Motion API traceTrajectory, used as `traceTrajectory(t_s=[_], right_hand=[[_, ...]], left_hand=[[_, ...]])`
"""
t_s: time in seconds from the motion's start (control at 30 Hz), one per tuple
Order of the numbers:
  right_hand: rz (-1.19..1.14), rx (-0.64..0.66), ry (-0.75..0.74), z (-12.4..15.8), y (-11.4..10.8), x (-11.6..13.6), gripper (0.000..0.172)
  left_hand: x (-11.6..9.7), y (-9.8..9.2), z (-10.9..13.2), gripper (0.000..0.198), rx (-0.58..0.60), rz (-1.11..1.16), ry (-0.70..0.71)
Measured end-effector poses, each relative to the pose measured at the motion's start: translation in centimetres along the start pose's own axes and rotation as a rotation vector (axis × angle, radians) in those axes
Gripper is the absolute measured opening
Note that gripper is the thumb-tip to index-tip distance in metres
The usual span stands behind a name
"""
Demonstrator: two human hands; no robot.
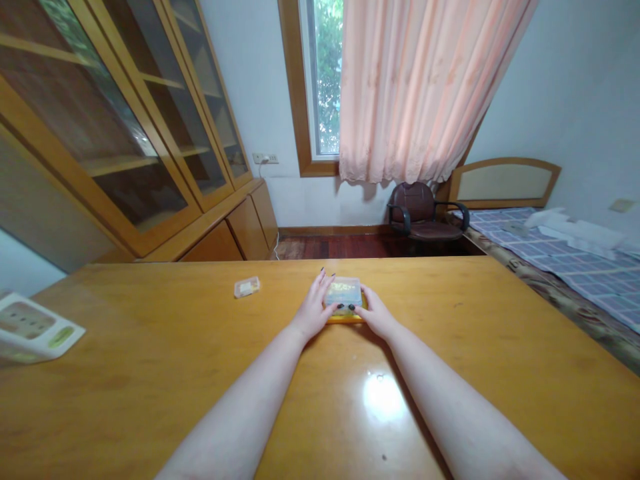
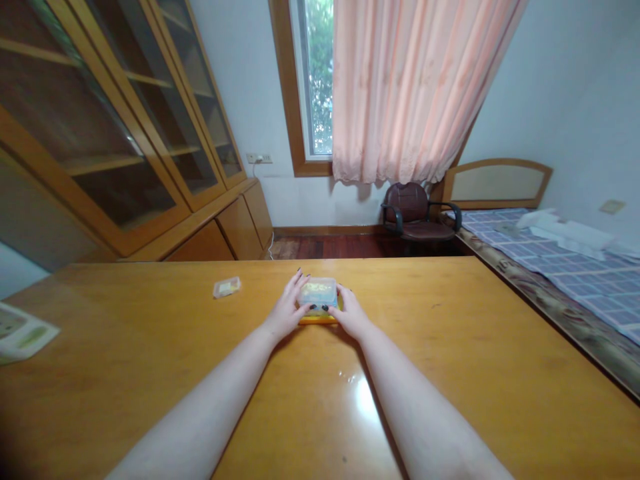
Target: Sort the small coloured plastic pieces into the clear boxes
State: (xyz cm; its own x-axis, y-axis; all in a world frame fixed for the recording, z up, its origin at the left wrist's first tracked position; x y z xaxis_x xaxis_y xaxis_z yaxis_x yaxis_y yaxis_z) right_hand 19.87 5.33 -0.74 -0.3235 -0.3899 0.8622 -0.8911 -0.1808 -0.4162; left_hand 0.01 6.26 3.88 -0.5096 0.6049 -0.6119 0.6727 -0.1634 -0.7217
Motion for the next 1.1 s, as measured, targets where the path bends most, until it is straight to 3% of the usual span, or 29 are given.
traceTrajectory(t_s=[0.1, 0.27, 1.1], right_hand=[[0.009, -0.014, 0.001, -0.1, 0.0, 0.1, 0.06], [-0.033, 0.001, -0.033, -0.1, -0.1, 0.6, 0.059], [-0.1, -0.003, -0.032, -0.2, -0.2, 1.6, 0.059]], left_hand=[[0.6, 0.0, 0.2, 0.073, 0.033, 0.034, -0.011], [1.4, 0.2, 0.3, 0.073, 0.123, 0.083, -0.065], [1.7, 0.1, 0.4, 0.067, 0.111, 0.173, -0.039]])
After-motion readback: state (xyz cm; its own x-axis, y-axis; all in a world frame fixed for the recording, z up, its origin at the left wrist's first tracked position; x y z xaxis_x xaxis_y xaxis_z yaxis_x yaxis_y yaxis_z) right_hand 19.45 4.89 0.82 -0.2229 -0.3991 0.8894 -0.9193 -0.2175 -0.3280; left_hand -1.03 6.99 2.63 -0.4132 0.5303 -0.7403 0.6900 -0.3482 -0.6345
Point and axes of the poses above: each hand's wrist, its own z-axis away from the middle knuckle, its own y-axis out of the palm, x = y × z, the point moved 2 cm from there along -z, towards the middle knuckle, and after that the axes turned 10 degrees about x, right-handed, at the moved point
